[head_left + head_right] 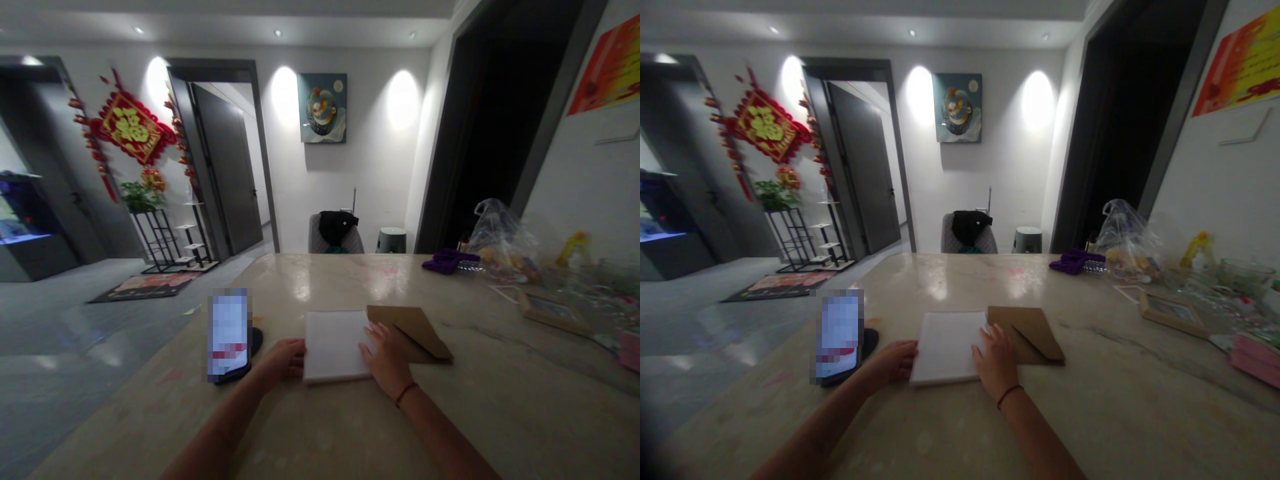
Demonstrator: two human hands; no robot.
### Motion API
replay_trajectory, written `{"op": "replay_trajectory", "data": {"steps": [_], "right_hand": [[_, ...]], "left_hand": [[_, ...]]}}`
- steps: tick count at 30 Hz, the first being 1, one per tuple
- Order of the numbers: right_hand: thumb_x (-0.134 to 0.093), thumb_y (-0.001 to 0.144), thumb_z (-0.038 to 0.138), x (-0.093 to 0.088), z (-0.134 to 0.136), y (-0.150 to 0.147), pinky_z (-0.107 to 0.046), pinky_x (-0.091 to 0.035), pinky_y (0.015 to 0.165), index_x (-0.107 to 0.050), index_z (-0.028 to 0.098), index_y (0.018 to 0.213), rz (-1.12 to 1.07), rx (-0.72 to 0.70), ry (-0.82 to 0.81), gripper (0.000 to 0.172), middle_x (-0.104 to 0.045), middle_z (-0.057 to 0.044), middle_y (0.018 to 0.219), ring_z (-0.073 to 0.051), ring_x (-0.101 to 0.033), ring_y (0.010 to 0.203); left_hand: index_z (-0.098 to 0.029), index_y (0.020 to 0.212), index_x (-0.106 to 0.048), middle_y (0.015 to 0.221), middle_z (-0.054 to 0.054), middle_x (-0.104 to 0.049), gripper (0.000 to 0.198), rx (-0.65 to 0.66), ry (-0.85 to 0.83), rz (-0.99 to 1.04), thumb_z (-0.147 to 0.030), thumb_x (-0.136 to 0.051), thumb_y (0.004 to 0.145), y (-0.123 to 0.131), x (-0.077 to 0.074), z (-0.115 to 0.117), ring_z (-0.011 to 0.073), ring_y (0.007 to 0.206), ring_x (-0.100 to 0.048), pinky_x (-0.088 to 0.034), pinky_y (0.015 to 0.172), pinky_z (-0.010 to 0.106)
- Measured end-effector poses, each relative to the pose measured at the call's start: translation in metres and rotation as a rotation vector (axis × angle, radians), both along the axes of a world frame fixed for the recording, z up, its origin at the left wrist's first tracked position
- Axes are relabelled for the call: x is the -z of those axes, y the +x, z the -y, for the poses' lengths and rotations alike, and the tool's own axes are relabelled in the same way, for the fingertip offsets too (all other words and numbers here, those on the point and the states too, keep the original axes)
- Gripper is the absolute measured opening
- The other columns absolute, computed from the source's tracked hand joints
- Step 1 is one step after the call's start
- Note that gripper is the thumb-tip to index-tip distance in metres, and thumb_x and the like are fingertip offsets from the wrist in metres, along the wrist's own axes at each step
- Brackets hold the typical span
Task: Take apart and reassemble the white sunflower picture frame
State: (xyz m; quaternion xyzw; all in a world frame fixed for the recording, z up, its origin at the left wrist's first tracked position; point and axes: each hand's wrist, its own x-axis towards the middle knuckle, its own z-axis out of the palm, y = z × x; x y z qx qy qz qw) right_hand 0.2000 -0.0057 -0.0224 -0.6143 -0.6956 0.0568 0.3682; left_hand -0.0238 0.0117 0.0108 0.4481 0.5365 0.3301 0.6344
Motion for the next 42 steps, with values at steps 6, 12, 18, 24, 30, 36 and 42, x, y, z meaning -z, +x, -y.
{"op": "replay_trajectory", "data": {"steps": [6, 12, 18, 24, 30, 36, 42], "right_hand": [[-0.052, 0.075, 0.046, -0.008, 0.015, -0.014, -0.039, -0.030, 0.101, -0.054, 0.014, 0.115, 0.057, -0.246, -0.061, 0.051, -0.053, -0.012, 0.121, -0.024, -0.044, 0.116], [-0.045, 0.079, 0.047, -0.007, 0.016, -0.013, -0.038, -0.031, 0.100, -0.054, 0.015, 0.115, 0.059, -0.264, -0.068, 0.049, -0.052, -0.011, 0.123, -0.022, -0.045, 0.115], [-0.044, 0.080, 0.049, -0.006, 0.016, -0.013, -0.039, -0.030, 0.100, -0.055, 0.016, 0.114, 0.075, -0.259, -0.065, 0.049, -0.052, -0.012, 0.123, -0.023, -0.044, 0.116], [-0.042, 0.081, 0.046, -0.006, 0.016, -0.012, -0.040, -0.029, 0.101, -0.055, 0.015, 0.115, 0.079, -0.264, -0.092, 0.048, -0.051, -0.012, 0.124, -0.023, -0.043, 0.117], [-0.042, 0.080, 0.046, -0.005, 0.015, -0.012, -0.040, -0.029, 0.100, -0.055, 0.017, 0.114, 0.072, -0.270, -0.085, 0.046, -0.051, -0.011, 0.124, -0.022, -0.044, 0.116], [-0.047, 0.077, 0.048, -0.007, 0.016, -0.012, -0.040, -0.028, 0.101, -0.053, 0.016, 0.116, 0.075, -0.262, -0.115, 0.051, -0.049, -0.011, 0.126, -0.023, -0.042, 0.118], [-0.052, 0.073, 0.049, -0.009, 0.017, -0.012, -0.039, -0.027, 0.102, -0.053, 0.016, 0.117, 0.066, -0.257, -0.128, 0.055, -0.049, -0.012, 0.126, -0.023, -0.042, 0.118]], "left_hand": [[-0.013, 0.073, -0.057, 0.070, 0.005, -0.066, 0.016, 0.013, -0.083, 0.164, -0.026, -0.057, 0.064, 0.000, 0.001, -0.002, 0.0144, 0.066, -0.063, -0.049, 0.064, 0.024], [-0.011, 0.079, -0.060, 0.073, 0.006, -0.066, 0.020, 0.050, -0.092, 0.227, -0.023, -0.057, 0.063, 0.005, -0.006, 0.005, 0.0133, 0.067, -0.063, -0.049, 0.064, 0.022], [-0.013, 0.084, -0.058, 0.073, 0.003, -0.066, 0.026, 0.037, -0.066, 0.216, -0.012, -0.057, 0.058, 0.005, -0.009, 0.007, 0.0106, 0.060, -0.062, -0.048, 0.061, 0.020], [-0.014, 0.081, -0.057, 0.075, 0.003, -0.066, 0.024, 0.037, -0.072, 0.232, -0.007, -0.054, 0.058, 0.003, -0.003, 0.003, 0.0109, 0.064, -0.062, -0.048, 0.060, 0.020], [-0.013, 0.079, -0.054, 0.068, 0.004, -0.064, 0.014, -0.015, -0.115, 0.265, -0.017, -0.051, 0.066, 0.000, 0.002, -0.001, 0.0125, 0.062, -0.062, -0.048, 0.059, 0.022], [-0.014, 0.073, -0.054, 0.066, 0.003, -0.064, 0.012, 0.018, -0.134, 0.286, -0.022, -0.051, 0.065, 0.001, -0.002, 0.000, 0.0111, 0.058, -0.060, -0.046, 0.061, 0.021], [-0.014, 0.083, -0.057, 0.077, 0.004, -0.066, 0.024, 0.042, -0.081, 0.285, -0.017, -0.054, 0.060, 0.006, -0.005, 0.004, 0.0138, 0.070, -0.063, -0.047, 0.067, 0.023]]}}
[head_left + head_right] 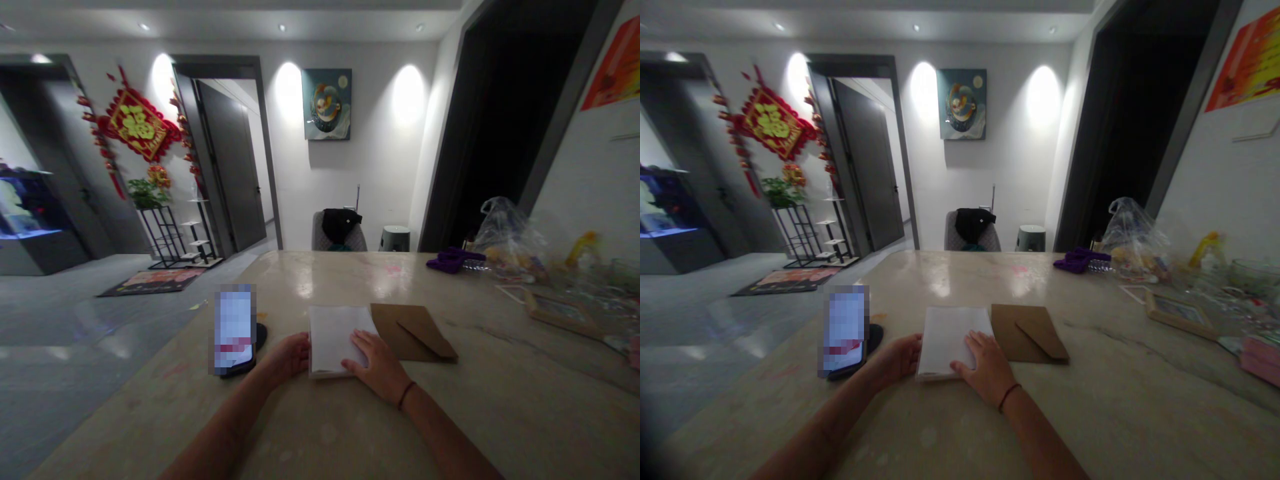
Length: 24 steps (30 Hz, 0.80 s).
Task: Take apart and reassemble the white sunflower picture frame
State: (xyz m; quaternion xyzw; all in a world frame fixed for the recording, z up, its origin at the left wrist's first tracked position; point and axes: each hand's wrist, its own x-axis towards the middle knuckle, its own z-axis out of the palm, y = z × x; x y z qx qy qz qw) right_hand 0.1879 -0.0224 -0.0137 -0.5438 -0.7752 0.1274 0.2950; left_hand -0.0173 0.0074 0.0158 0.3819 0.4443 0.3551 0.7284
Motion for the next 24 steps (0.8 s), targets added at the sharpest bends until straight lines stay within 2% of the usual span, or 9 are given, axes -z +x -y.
{"op": "replay_trajectory", "data": {"steps": [3, 8, 14, 18, 24], "right_hand": [[-0.052, 0.073, 0.050, -0.0005, 0.0000, -0.0002, -0.039, -0.028, 0.101, -0.053, 0.016, 0.117, -0.003, 0.001, -0.003, 0.055, -0.049, -0.011, 0.126, -0.023, -0.042, 0.117], [-0.052, 0.074, 0.049, 0.0000, -0.0005, -0.0003, -0.038, -0.028, 0.101, -0.053, 0.014, 0.116, 0.004, 0.000, 0.004, 0.055, -0.049, -0.012, 0.126, -0.024, -0.043, 0.117], [-0.050, 0.074, 0.050, -0.0006, -0.0005, -0.0004, -0.038, -0.029, 0.101, -0.054, 0.015, 0.116, 0.028, 0.003, 0.009, 0.055, -0.050, -0.012, 0.125, -0.024, -0.043, 0.116], [-0.050, 0.075, 0.049, -0.0022, 0.0008, -0.0004, -0.038, -0.028, 0.102, -0.053, 0.013, 0.117, 0.036, 0.002, 0.000, 0.056, -0.049, -0.012, 0.126, -0.024, -0.042, 0.117], [-0.049, 0.074, 0.052, -0.0017, 0.0008, -0.0008, -0.038, -0.026, 0.103, -0.051, 0.012, 0.119, 0.063, 0.006, -0.029, 0.060, -0.047, -0.013, 0.128, -0.024, -0.040, 0.119]], "left_hand": [[-0.015, 0.087, -0.058, 0.080, 0.004, -0.067, 0.029, 0.021, 0.024, -0.001, -0.014, -0.054, 0.059, -0.0005, 0.0013, -0.0002, 0.0142, 0.073, -0.064, -0.048, 0.067, 0.023], [-0.013, 0.082, -0.059, 0.074, 0.004, -0.067, 0.022, 0.029, 0.018, 0.008, -0.018, -0.055, 0.062, -0.0015, 0.0027, -0.0011, 0.0125, 0.066, -0.063, -0.048, 0.064, 0.021], [-0.014, 0.083, -0.058, 0.075, 0.003, -0.067, 0.023, 0.000, 0.041, -0.039, -0.011, -0.056, 0.060, 0.0017, 0.0005, 0.0007, 0.0117, 0.066, -0.063, -0.048, 0.064, 0.021], [-0.014, 0.083, -0.057, 0.074, 0.004, -0.067, 0.022, 0.000, 0.032, -0.071, -0.015, -0.059, 0.061, 0.0028, 0.0028, -0.0006, 0.0127, 0.065, -0.064, -0.049, 0.062, 0.021], [-0.014, 0.089, -0.056, 0.076, 0.005, -0.067, 0.033, -0.041, 0.058, -0.100, -0.026, -0.066, 0.060, 0.0045, 0.0044, 0.0014, 0.0147, 0.064, -0.064, -0.050, 0.060, 0.023]]}}
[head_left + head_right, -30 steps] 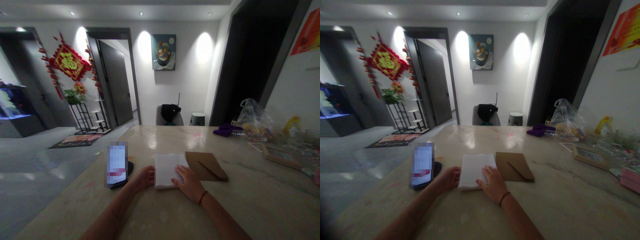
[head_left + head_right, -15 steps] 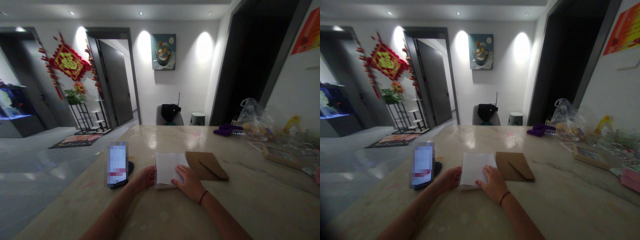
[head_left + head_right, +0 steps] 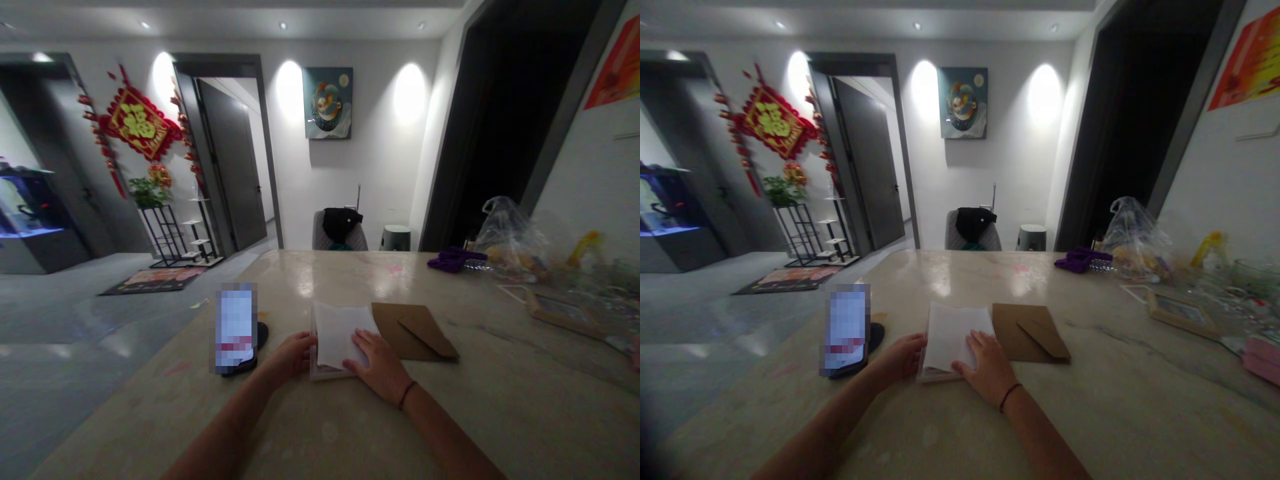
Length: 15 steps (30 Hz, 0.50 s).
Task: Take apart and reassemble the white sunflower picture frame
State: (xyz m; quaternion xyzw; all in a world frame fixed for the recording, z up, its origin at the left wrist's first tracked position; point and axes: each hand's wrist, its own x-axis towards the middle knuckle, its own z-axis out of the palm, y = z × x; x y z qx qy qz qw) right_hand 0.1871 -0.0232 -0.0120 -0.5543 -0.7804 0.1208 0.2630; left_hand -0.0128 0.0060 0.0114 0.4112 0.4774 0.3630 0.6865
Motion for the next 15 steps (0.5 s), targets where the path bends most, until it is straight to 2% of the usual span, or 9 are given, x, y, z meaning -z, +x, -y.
{"op": "replay_trajectory", "data": {"steps": [4, 9, 12, 15], "right_hand": [[-0.049, 0.073, 0.056, -0.0006, 0.0016, -0.0016, -0.039, -0.022, 0.103, -0.050, 0.012, 0.120, 0.003, 0.003, -0.017, 0.064, -0.045, -0.014, 0.129, -0.025, -0.037, 0.121], [-0.059, 0.060, 0.062, -0.0037, 0.0038, -0.0043, -0.042, -0.020, 0.104, -0.051, 0.013, 0.120, 0.007, 0.009, -0.045, 0.078, -0.041, -0.017, 0.132, -0.030, -0.034, 0.123], [-0.061, 0.060, 0.059, -0.0042, 0.0032, -0.0046, -0.043, -0.021, 0.103, -0.055, 0.017, 0.116, -0.011, 0.006, -0.050, 0.070, -0.042, -0.015, 0.131, -0.030, -0.035, 0.122], [-0.058, 0.066, 0.055, -0.0020, 0.0013, -0.0040, -0.043, -0.024, 0.102, -0.057, 0.019, 0.113, -0.062, -0.001, -0.038, 0.059, -0.047, -0.013, 0.128, -0.028, -0.038, 0.121]], "left_hand": [[-0.015, 0.100, -0.053, 0.079, 0.005, -0.068, 0.044, -0.023, 0.021, -0.041, -0.030, -0.067, 0.061, 0.0025, 0.0009, 0.0001, 0.0155, 0.065, -0.064, -0.050, 0.060, 0.024], [-0.016, 0.111, -0.047, 0.080, 0.005, -0.067, 0.058, -0.079, 0.042, -0.079, -0.035, -0.070, 0.060, 0.0034, 0.0070, -0.0032, 0.0154, 0.062, -0.064, -0.051, 0.059, 0.026], [-0.016, 0.114, -0.045, 0.079, 0.005, -0.067, 0.064, -0.090, 0.027, -0.083, -0.036, -0.071, 0.058, 0.0038, 0.0075, -0.0023, 0.0159, 0.060, -0.064, -0.050, 0.057, 0.027], [-0.015, 0.113, -0.045, 0.080, 0.005, -0.068, 0.069, -0.088, 0.037, -0.055, -0.028, -0.074, 0.052, 0.0043, 0.0065, -0.0006, 0.0174, 0.065, -0.065, -0.050, 0.059, 0.026]]}}
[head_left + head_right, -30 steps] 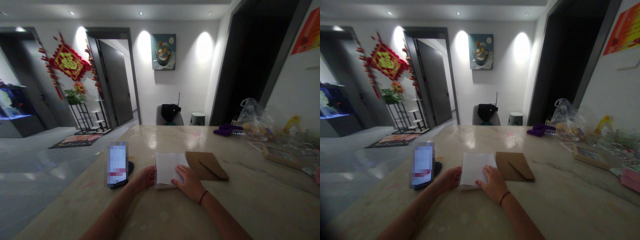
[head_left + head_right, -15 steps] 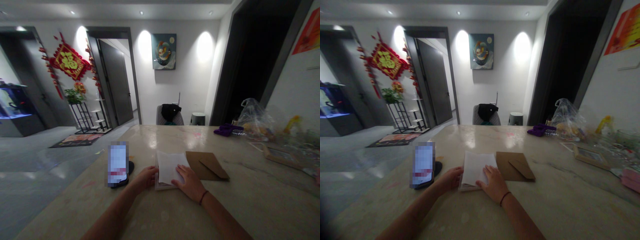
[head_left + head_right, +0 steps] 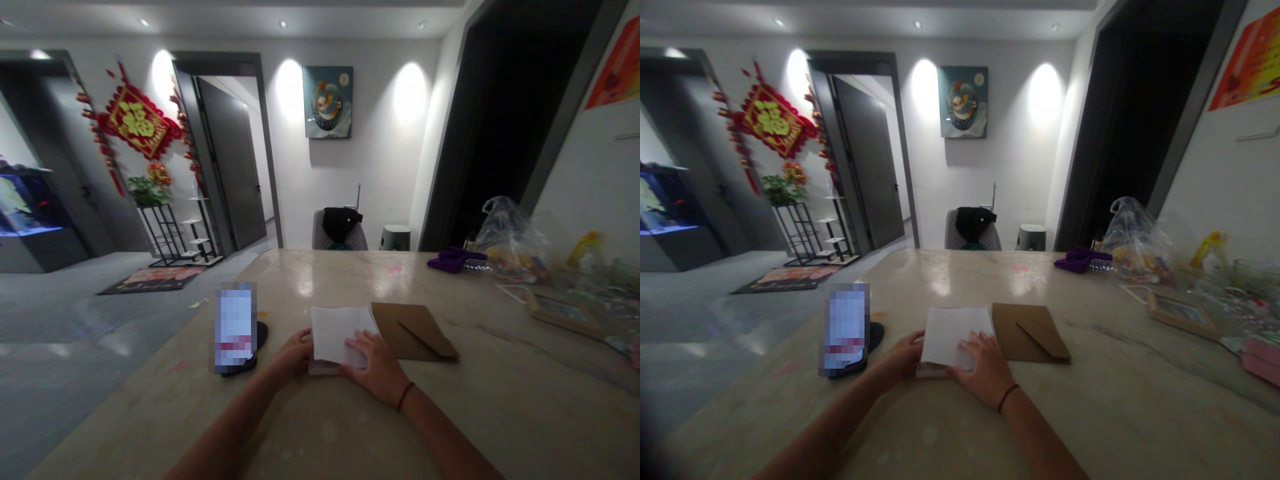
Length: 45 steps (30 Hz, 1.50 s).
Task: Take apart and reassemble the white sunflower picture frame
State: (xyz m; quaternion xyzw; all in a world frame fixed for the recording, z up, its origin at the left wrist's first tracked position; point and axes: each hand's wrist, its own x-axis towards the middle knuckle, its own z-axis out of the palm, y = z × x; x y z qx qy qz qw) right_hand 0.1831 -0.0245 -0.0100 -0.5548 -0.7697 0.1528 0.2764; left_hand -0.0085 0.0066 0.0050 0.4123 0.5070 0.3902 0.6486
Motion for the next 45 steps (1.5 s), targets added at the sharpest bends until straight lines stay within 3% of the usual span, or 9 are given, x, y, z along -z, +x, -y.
{"op": "replay_trajectory", "data": {"steps": [6, 11, 15, 21, 27, 32, 35, 40, 45], "right_hand": [[-0.049, 0.076, 0.044, 0.006, -0.005, 0.001, -0.039, -0.032, 0.097, -0.062, 0.017, 0.104, -0.243, 0.013, 0.091, 0.041, -0.061, -0.011, 0.110, -0.024, -0.049, 0.110], [-0.045, 0.077, 0.043, 0.001, -0.011, 0.005, -0.030, -0.045, 0.074, -0.066, 0.017, 0.081, -0.523, 0.111, 0.138, 0.034, -0.068, -0.008, 0.083, -0.020, -0.061, 0.080], [-0.047, 0.074, 0.048, -0.006, -0.015, 0.014, -0.026, -0.044, 0.060, -0.064, 0.015, 0.074, -0.725, 0.277, 0.117, 0.038, -0.067, -0.007, 0.072, -0.019, -0.060, 0.067], [-0.062, 0.058, 0.049, -0.008, -0.024, 0.030, -0.028, -0.046, 0.061, -0.062, 0.015, 0.073, -1.128, 0.405, 0.031, 0.036, -0.067, -0.005, 0.071, -0.021, -0.061, 0.068], [-0.070, 0.053, 0.043, -0.006, -0.026, 0.033, -0.029, -0.048, 0.057, -0.060, 0.017, 0.075, -1.429, 0.318, -0.087, 0.036, -0.067, -0.002, 0.073, -0.019, -0.061, 0.063], [-0.072, 0.052, 0.040, -0.009, -0.023, 0.032, -0.029, -0.048, 0.054, -0.059, 0.018, 0.075, -1.478, 0.267, -0.126, 0.034, -0.068, -0.001, 0.070, -0.018, -0.061, 0.059], [-0.071, 0.054, 0.041, -0.009, -0.023, 0.031, -0.030, -0.048, 0.055, -0.060, 0.019, 0.076, -1.460, 0.223, -0.133, 0.033, -0.068, -0.002, 0.074, -0.019, -0.062, 0.063], [-0.070, 0.056, 0.044, -0.005, -0.025, 0.031, -0.031, -0.049, 0.059, -0.060, 0.018, 0.080, -1.441, 0.211, -0.127, 0.037, -0.069, -0.004, 0.080, -0.020, -0.063, 0.068], [-0.070, 0.058, 0.042, -0.007, -0.023, 0.025, -0.031, -0.049, 0.061, -0.061, 0.018, 0.084, -1.487, 0.119, -0.179, 0.036, -0.068, -0.003, 0.082, -0.018, -0.063, 0.069]], "left_hand": [[-0.016, 0.106, -0.048, 0.089, 0.006, -0.067, 0.066, -0.027, 0.005, 0.001, -0.012, -0.074, 0.045, -0.002, 0.004, -0.003, 0.0153, 0.063, -0.064, -0.048, 0.056, 0.024], [-0.018, 0.110, -0.042, 0.102, 0.008, -0.064, 0.072, -0.051, -0.032, -0.017, -0.007, -0.071, 0.045, -0.004, 0.009, -0.007, 0.0152, 0.066, -0.064, -0.049, 0.056, 0.025], [-0.018, 0.110, -0.043, 0.102, 0.008, -0.064, 0.067, -0.033, -0.013, -0.053, -0.007, -0.069, 0.048, -0.005, 0.011, -0.008, 0.0151, 0.069, -0.063, -0.049, 0.057, 0.024], [-0.017, 0.115, -0.041, 0.107, 0.010, -0.062, 0.068, -0.036, -0.007, -0.099, -0.007, -0.066, 0.053, -0.003, 0.010, -0.008, 0.0148, 0.069, -0.063, -0.048, 0.057, 0.024], [-0.014, 0.130, -0.025, 0.107, 0.013, -0.060, 0.082, -0.126, 0.122, -0.218, -0.006, -0.062, 0.058, -0.008, 0.010, -0.014, 0.0129, 0.068, -0.062, -0.046, 0.054, 0.021], [-0.014, 0.127, -0.032, 0.107, 0.014, -0.059, 0.070, -0.160, 0.249, -0.386, -0.011, -0.059, 0.062, -0.010, 0.007, -0.014, 0.0133, 0.069, -0.060, -0.045, 0.054, 0.021], [-0.012, 0.126, -0.035, 0.106, 0.015, -0.059, 0.068, -0.160, 0.360, -0.522, -0.012, -0.058, 0.062, -0.011, 0.005, -0.010, 0.0181, 0.080, -0.061, -0.046, 0.066, 0.026], [-0.016, 0.110, -0.053, 0.112, 0.012, -0.058, 0.055, -0.293, 0.564, -0.713, -0.019, -0.065, 0.056, -0.010, 0.003, -0.004, 0.0252, 0.103, -0.053, -0.038, 0.088, 0.033], [-0.017, 0.086, -0.067, 0.092, 0.008, -0.068, 0.029, -0.184, 0.588, -0.669, -0.037, -0.058, 0.066, 0.001, -0.008, 0.002, 0.0238, 0.085, -0.059, -0.042, 0.080, 0.032]]}}
